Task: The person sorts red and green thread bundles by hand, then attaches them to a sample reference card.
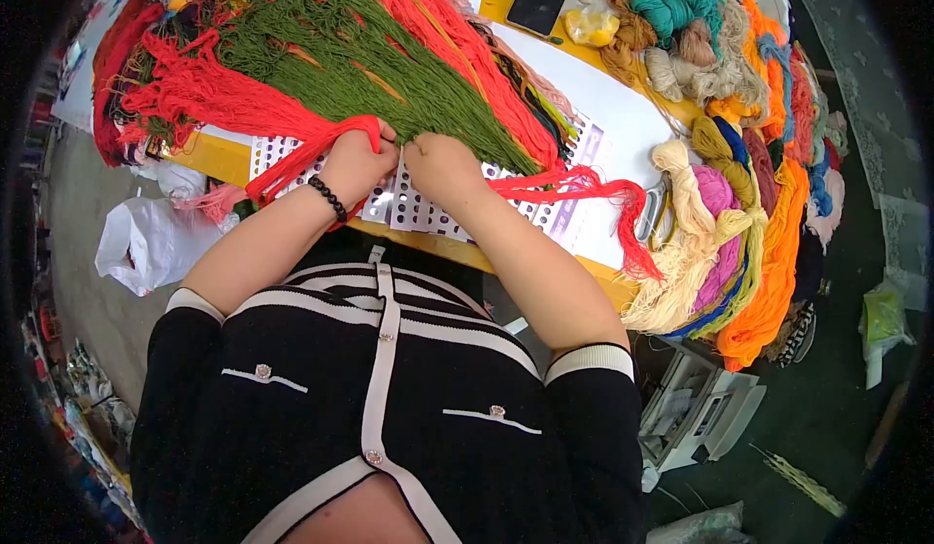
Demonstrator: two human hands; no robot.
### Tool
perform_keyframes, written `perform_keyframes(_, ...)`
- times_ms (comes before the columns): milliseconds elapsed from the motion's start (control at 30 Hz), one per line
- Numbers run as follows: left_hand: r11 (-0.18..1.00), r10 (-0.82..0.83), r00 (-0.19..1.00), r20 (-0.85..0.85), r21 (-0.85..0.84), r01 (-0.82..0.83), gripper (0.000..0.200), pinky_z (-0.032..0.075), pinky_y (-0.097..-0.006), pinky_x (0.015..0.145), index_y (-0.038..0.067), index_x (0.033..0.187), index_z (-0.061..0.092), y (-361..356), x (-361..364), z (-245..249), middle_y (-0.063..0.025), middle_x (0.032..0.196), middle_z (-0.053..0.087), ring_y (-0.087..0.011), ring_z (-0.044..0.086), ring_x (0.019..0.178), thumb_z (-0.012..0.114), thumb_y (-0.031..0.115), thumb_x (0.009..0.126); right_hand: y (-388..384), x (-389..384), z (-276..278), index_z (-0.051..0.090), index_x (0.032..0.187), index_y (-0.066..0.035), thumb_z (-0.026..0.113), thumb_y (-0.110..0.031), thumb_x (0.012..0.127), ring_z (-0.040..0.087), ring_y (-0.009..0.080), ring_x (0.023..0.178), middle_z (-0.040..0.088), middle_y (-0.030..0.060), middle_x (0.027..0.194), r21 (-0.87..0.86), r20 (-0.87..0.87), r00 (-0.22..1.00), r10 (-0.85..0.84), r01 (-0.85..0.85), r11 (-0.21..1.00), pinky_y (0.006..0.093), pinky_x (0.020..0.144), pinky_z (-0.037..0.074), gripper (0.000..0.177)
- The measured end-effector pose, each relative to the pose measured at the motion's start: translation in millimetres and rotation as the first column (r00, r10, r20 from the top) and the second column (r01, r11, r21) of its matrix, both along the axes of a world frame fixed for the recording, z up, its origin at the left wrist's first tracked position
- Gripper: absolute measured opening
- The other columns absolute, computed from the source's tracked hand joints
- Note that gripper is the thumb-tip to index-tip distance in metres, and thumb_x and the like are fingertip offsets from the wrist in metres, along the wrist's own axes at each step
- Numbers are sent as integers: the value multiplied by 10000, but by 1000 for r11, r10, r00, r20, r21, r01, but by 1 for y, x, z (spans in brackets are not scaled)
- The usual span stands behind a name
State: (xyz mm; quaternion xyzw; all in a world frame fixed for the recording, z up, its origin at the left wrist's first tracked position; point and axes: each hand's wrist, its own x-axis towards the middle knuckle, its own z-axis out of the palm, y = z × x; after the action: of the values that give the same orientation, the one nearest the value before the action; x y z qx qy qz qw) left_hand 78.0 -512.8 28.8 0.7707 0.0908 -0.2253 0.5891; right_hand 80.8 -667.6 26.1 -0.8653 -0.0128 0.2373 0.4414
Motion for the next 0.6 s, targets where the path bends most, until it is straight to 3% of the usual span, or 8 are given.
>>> perform_keyframes(100,980,-110,980,168,185,78,209,457,-288,537,10,942,511,9,1,3,-51,647,561,-144,567,586,596,33,753,-4,-5,-2,572,817,-34,493,-219,857,596,137,573,620,50,654,106,-70,995,-70,78,991,273,529,469,206)
perform_keyframes(167,817,-319,881,350,572,69,222,474,-318,575,10,938,528,19,3,9,-83,665,590,-194,593,604,609,52,736,-4,-9,2,562,868,-43,480,-210,873,583,120,562,611,40,672,213,-150,979,-141,171,962,245,513,459,186)
perform_keyframes(333,848,-318,872,371,522,88,241,493,-310,627,-2,958,544,20,-2,22,-109,706,624,-210,634,677,611,69,738,-3,-11,3,510,920,-54,476,-189,873,573,114,564,613,48,700,219,-154,975,-160,191,957,241,515,463,146)
perform_keyframes(400,969,-197,943,268,200,145,225,495,-299,654,-3,979,533,22,0,21,-89,796,646,-186,636,739,605,60,776,-5,-12,0,508,923,-55,465,-180,879,571,113,566,613,50,700,244,-128,977,-168,196,950,241,513,462,139)
perform_keyframes(433,968,-204,941,269,200,152,225,495,-299,654,-3,979,533,21,-2,22,-89,796,646,-186,636,739,605,60,776,-5,-13,-2,506,926,-56,455,-170,885,568,112,567,614,52,700,271,-101,979,-177,198,942,241,511,460,132)
perform_keyframes(467,969,-9,992,126,-243,40,242,493,-292,666,-4,1020,523,19,-6,28,-83,857,647,-173,627,767,598,53,797,-5,-14,-3,506,926,-56,455,-170,885,568,112,567,614,52,700,272,-100,978,-184,205,940,241,511,460,132)
perform_keyframes(500,777,110,990,-91,-614,-143,261,491,-285,678,-4,1061,512,17,-8,32,-77,918,647,-160,619,795,591,45,818,-5,-14,-4,505,931,-55,444,-152,887,566,112,568,613,54,700,269,-95,978,-186,205,941,237,513,457,122)
perform_keyframes(600,688,66,987,-150,-710,-153,343,467,-238,632,-3,1164,476,15,-6,34,-75,990,631,-135,596,802,581,44,841,-6,-16,4,504,931,-50,433,-112,884,562,114,575,607,60,696,369,-168,958,-232,280,887,232,526,453,106)
